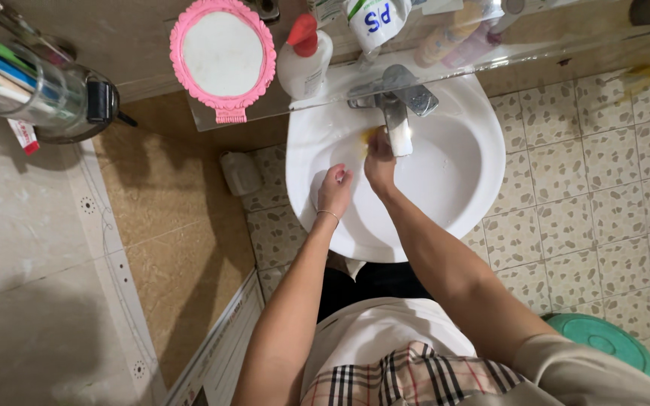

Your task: The person scrubs a bathroom sink and faucet using a yellow sponge under running water, then rinses the sponge and wipes the sink basin. The person also wipes a small pink-framed mirror with a white cloth.

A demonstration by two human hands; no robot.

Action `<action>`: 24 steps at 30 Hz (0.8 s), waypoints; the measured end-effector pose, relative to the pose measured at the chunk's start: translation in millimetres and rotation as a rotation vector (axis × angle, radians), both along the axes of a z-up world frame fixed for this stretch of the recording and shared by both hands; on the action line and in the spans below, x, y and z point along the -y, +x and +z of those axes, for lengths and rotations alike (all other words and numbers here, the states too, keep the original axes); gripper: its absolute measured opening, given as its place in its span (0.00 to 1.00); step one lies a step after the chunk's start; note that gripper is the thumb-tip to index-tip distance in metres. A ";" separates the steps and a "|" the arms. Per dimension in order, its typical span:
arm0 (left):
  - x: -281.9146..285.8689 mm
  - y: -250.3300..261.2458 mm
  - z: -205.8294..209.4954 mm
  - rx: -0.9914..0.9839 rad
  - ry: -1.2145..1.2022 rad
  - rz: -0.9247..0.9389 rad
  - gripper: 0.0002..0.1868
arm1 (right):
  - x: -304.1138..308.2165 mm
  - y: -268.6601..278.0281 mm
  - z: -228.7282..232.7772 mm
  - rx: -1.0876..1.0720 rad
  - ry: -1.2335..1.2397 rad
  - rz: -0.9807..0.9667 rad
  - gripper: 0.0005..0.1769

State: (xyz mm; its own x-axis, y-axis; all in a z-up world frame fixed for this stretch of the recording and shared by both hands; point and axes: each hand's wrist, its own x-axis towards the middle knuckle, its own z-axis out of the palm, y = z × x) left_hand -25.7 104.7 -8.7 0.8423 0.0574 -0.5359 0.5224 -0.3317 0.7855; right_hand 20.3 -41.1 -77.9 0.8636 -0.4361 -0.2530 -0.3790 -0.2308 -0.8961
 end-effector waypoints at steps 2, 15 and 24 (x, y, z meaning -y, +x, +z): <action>-1.8 2.6 7.7 0.014 -0.008 -0.012 0.26 | 2.1 10.7 -7.3 0.080 0.562 -0.183 0.11; -3.6 14.1 17.2 0.016 -0.080 0.006 0.22 | 12.4 24.1 -21.8 0.321 0.831 -0.309 0.03; 13.2 17.9 22.7 -0.025 -0.064 -0.022 0.21 | 89.2 6.1 3.9 0.350 -1.034 0.615 0.30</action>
State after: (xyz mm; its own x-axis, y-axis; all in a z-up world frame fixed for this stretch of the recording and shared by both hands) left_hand -7.8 91.6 14.0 0.8295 0.0041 -0.5584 0.5350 -0.2924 0.7926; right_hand 26.4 -130.4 -74.0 0.9460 0.2052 0.2511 0.2625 -0.9392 -0.2214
